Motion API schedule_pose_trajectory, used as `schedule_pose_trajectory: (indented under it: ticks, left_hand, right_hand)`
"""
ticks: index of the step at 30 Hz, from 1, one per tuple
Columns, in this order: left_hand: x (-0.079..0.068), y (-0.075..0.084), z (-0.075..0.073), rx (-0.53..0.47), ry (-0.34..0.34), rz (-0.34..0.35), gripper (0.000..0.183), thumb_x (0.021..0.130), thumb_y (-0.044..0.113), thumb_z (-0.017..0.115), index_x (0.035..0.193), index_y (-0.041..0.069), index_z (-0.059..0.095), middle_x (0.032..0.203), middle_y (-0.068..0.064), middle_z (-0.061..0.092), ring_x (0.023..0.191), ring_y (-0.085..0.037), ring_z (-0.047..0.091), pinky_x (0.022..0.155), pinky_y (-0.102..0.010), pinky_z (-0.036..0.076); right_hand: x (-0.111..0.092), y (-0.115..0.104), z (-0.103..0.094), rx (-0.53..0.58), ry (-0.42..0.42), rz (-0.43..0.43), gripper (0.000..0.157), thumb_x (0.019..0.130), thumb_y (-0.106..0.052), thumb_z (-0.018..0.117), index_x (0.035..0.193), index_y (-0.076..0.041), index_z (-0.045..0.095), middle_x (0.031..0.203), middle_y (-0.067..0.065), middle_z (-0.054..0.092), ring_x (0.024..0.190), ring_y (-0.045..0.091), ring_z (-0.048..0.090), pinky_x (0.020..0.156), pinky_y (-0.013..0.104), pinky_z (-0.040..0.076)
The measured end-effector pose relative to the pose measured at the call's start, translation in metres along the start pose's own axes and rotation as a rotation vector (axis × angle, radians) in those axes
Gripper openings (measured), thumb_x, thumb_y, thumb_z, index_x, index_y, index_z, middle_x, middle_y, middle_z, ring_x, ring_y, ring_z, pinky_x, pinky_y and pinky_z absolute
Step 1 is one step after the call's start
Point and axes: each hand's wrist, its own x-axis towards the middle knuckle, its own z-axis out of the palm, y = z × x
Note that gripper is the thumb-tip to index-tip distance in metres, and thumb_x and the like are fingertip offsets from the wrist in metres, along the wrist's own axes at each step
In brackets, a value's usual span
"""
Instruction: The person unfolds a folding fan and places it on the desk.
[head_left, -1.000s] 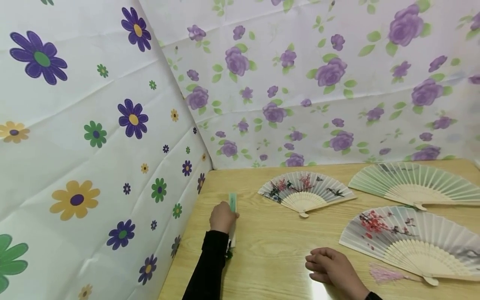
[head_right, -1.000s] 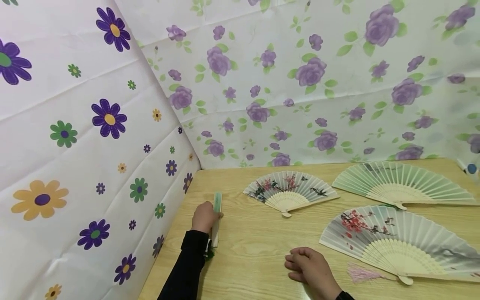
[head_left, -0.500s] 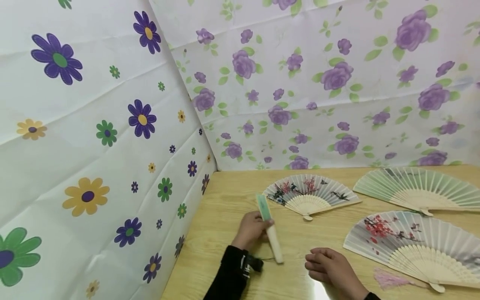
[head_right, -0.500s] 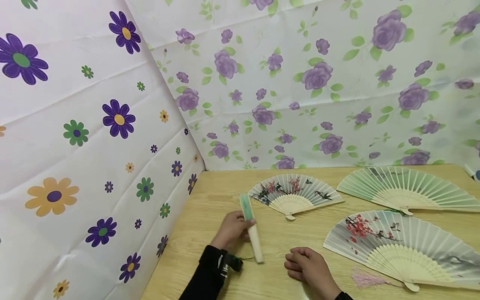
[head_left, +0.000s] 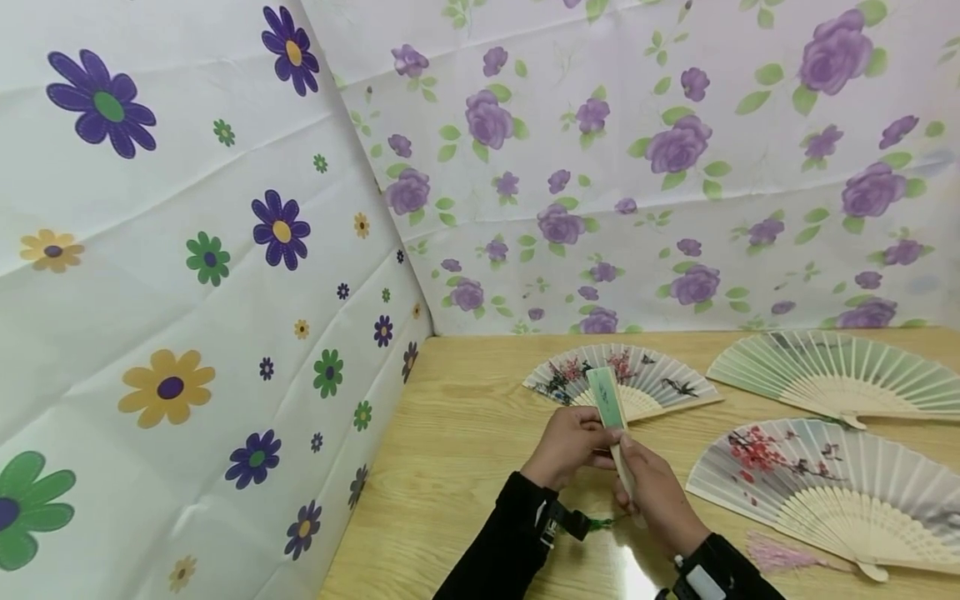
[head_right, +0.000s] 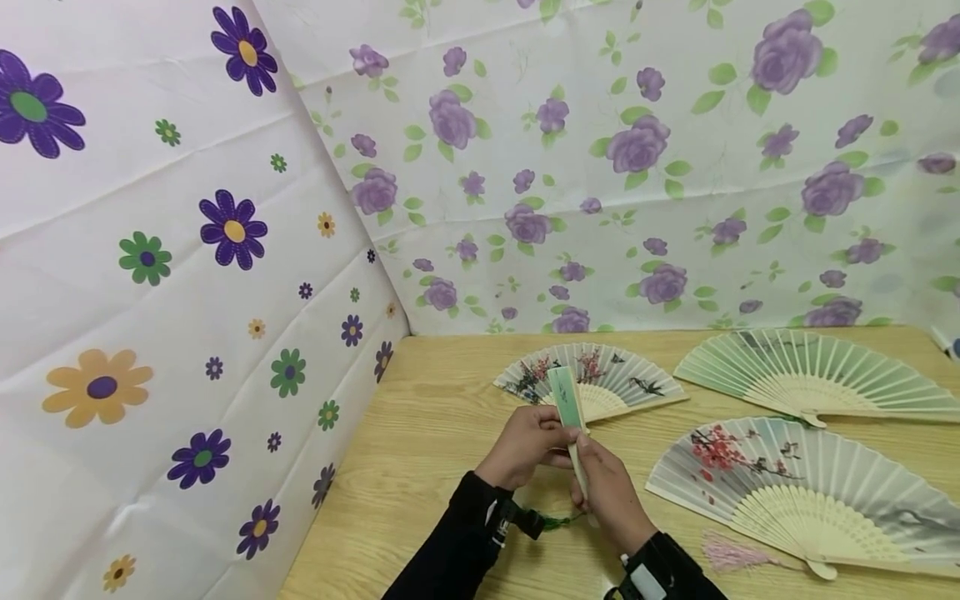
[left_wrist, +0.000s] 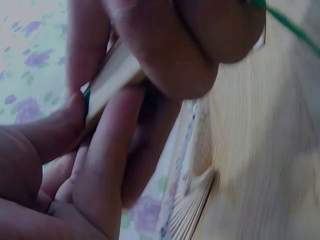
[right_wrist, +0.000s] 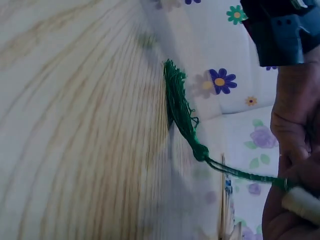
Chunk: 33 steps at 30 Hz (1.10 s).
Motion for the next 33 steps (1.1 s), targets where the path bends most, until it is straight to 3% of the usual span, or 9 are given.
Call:
schedule_pose_trajectory:
  ticks: [3, 7, 13, 20, 24, 27, 28, 30, 33]
  left_hand:
    - [0.004, 0.002, 0.008, -0.004, 0.032, -0.015, 0.017, 0.109, 0.005, 0.076, 0.124, 0.001, 0.083, 0.107, -0.016, 0.086, 0.095, -0.029, 0.087, 0.09, -0.048, 0.078]
    - [0.006, 0.003, 0.012, 0.004, 0.093, -0.016, 0.015, 0.108, 0.003, 0.076, 0.121, 0.0, 0.083, 0.104, -0.016, 0.086, 0.095, -0.033, 0.088, 0.085, -0.045, 0.078]
    - [0.007, -0.005, 0.017, -0.016, 0.159, -0.002, 0.016, 0.109, 0.003, 0.075, 0.123, 0.003, 0.081, 0.098, -0.011, 0.082, 0.082, -0.019, 0.083, 0.077, -0.037, 0.078]
    - [0.005, -0.019, 0.017, -0.161, 0.222, 0.057, 0.021, 0.11, 0.003, 0.074, 0.13, 0.001, 0.08, 0.096, -0.004, 0.075, 0.087, -0.011, 0.078, 0.076, -0.029, 0.075]
    - [0.002, -0.03, 0.018, -0.28, 0.266, 0.076, 0.019, 0.112, 0.003, 0.071, 0.13, 0.005, 0.078, 0.1, -0.004, 0.073, 0.091, -0.013, 0.077, 0.08, -0.03, 0.074]
    - [0.0, -0.036, 0.018, -0.34, 0.291, 0.084, 0.01, 0.112, 0.004, 0.071, 0.118, 0.01, 0.076, 0.092, 0.0, 0.064, 0.085, -0.012, 0.074, 0.078, -0.029, 0.072]
    - [0.0, -0.036, 0.017, -0.346, 0.286, 0.089, 0.008, 0.112, 0.005, 0.071, 0.113, 0.011, 0.075, 0.09, 0.001, 0.061, 0.085, -0.012, 0.073, 0.078, -0.029, 0.071]
    - [0.001, -0.035, 0.01, -0.338, 0.258, 0.099, 0.009, 0.112, 0.005, 0.071, 0.108, 0.013, 0.074, 0.088, 0.002, 0.062, 0.082, -0.011, 0.073, 0.077, -0.028, 0.073]
    - [0.002, -0.029, -0.008, -0.281, 0.176, 0.094, 0.015, 0.113, 0.007, 0.071, 0.1, 0.013, 0.069, 0.085, 0.002, 0.068, 0.08, -0.011, 0.078, 0.079, -0.029, 0.076]
  right_hand:
    - [0.0, 0.001, -0.003, 0.013, 0.05, 0.013, 0.068, 0.126, -0.052, 0.025, 0.171, -0.003, 0.041, 0.072, -0.001, 0.052, 0.06, 0.012, 0.045, 0.056, 0.025, 0.044]
    - [0.001, 0.004, -0.001, 0.01, 0.096, -0.005, 0.066, 0.127, -0.047, 0.027, 0.166, 0.003, 0.047, 0.075, 0.0, 0.057, 0.063, 0.011, 0.05, 0.058, 0.024, 0.048]
    - [0.001, 0.007, -0.004, 0.029, 0.203, -0.033, 0.069, 0.127, -0.046, 0.028, 0.158, 0.011, 0.053, 0.086, 0.002, 0.072, 0.074, 0.011, 0.065, 0.065, 0.026, 0.059]
    - [0.001, 0.008, -0.014, 0.229, 0.222, -0.094, 0.077, 0.125, -0.048, 0.024, 0.166, 0.016, 0.037, 0.11, 0.006, 0.084, 0.093, 0.008, 0.083, 0.089, 0.031, 0.076]
    - [-0.003, 0.011, -0.017, 0.282, 0.26, -0.103, 0.081, 0.124, -0.052, 0.02, 0.175, 0.01, 0.024, 0.159, 0.033, 0.06, 0.132, 0.014, 0.074, 0.098, 0.016, 0.068]
    - [-0.005, 0.011, -0.02, 0.291, 0.289, -0.091, 0.082, 0.123, -0.056, 0.021, 0.179, 0.003, 0.017, 0.183, 0.03, 0.029, 0.165, 0.029, 0.047, 0.099, 0.004, 0.059]
    - [-0.005, 0.011, -0.022, 0.284, 0.291, -0.079, 0.082, 0.122, -0.057, 0.024, 0.179, 0.001, 0.021, 0.181, 0.028, 0.037, 0.166, 0.029, 0.046, 0.098, 0.004, 0.059]
    - [-0.002, 0.011, -0.03, 0.284, 0.286, -0.057, 0.074, 0.122, -0.055, 0.037, 0.166, 0.003, 0.051, 0.155, 0.029, 0.066, 0.144, 0.027, 0.069, 0.086, 0.006, 0.061]
    - [0.0, 0.011, -0.055, 0.284, 0.162, -0.009, 0.046, 0.122, -0.044, 0.055, 0.121, -0.006, 0.082, 0.109, 0.002, 0.085, 0.096, 0.009, 0.08, 0.08, 0.017, 0.069]
